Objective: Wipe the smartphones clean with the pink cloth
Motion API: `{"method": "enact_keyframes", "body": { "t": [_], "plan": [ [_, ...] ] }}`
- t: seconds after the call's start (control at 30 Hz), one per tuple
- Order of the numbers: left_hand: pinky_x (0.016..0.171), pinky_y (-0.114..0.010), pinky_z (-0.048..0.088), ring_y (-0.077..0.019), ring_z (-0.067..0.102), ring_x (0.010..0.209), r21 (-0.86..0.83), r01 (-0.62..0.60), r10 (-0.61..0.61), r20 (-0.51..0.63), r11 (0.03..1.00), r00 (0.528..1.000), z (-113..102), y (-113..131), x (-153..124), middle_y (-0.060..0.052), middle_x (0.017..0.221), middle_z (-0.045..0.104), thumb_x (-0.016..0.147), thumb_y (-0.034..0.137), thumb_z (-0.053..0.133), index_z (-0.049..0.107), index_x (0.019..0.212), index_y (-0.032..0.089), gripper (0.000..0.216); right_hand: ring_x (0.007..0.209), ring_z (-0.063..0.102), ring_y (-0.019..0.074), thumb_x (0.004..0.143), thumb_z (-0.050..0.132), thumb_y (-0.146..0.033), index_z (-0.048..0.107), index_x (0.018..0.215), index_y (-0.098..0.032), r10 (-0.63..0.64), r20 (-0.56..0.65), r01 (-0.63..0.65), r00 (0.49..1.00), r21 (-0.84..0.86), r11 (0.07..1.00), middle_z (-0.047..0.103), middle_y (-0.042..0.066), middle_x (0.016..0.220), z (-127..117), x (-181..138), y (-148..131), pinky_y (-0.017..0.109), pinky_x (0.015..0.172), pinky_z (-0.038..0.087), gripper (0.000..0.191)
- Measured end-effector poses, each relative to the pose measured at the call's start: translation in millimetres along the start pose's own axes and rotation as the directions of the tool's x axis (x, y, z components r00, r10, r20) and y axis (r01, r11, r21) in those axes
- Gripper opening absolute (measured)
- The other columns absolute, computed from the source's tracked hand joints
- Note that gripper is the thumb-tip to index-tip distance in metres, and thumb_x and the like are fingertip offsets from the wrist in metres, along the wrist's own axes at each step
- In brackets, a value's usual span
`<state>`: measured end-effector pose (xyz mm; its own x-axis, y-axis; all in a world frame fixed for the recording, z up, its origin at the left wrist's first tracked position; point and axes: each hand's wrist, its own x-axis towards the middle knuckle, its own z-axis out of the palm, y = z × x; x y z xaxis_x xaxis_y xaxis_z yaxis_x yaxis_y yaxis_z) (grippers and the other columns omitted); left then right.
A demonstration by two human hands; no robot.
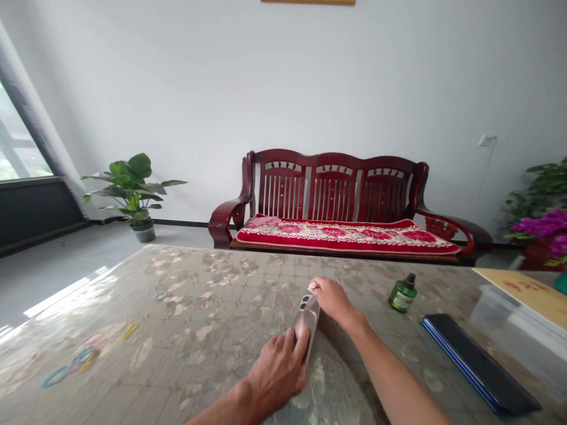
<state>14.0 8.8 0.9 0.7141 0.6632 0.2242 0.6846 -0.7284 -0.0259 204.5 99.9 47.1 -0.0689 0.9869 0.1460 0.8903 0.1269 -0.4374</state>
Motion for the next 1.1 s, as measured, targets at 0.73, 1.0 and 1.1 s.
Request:
{"method": "enact_keyframes", "body": {
  "t": [0.73, 1.0, 1.1],
  "plan": [
    [0.073, -0.021, 0.049, -0.0165, 0.071, 0.08, -0.271, 0.38, -0.397, -0.008, 0.884, 0.918, -16, -54, -24, 0.0, 0.084, 0.073, 0.099, 0.025, 0.043, 0.06, 0.099, 0.024, 0.017, 0.103, 0.057, 0.0203, 0.097, 0.042, -0.012, 0.066, 0.115, -0.024, -0.537, -0.228, 0.534, 0.812, -0.08, 0.842, 0.069, 0.005, 0.111, 23, -68, -62, 0.034, 0.094, 0.043, 0.032],
    [0.074, -0.024, 0.049, -0.0202, 0.072, 0.088, -0.276, 0.442, -0.438, 0.081, 0.853, 0.896, -14, -59, -20, -0.003, 0.091, 0.075, 0.101, 0.026, 0.045, 0.06, 0.108, 0.023, 0.017, 0.098, 0.06, 0.0212, 0.096, 0.047, -0.015, 0.071, 0.108, -0.023, -0.505, -0.508, 0.419, 0.698, -0.282, 0.863, 0.073, 0.005, 0.102, 13, -53, -17, 0.036, 0.088, 0.046, 0.027],
    [0.072, -0.023, 0.048, -0.0196, 0.072, 0.088, -0.275, 0.449, -0.447, 0.075, 0.85, 0.892, -13, -58, -18, -0.002, 0.09, 0.075, 0.102, 0.025, 0.045, 0.06, 0.105, 0.023, 0.015, 0.102, 0.059, 0.0214, 0.095, 0.048, -0.013, 0.068, 0.113, -0.021, -0.569, -0.484, 0.484, 0.665, -0.302, 0.822, 0.072, 0.005, 0.106, 23, -59, -32, 0.036, 0.091, 0.045, 0.028]
  ]
}}
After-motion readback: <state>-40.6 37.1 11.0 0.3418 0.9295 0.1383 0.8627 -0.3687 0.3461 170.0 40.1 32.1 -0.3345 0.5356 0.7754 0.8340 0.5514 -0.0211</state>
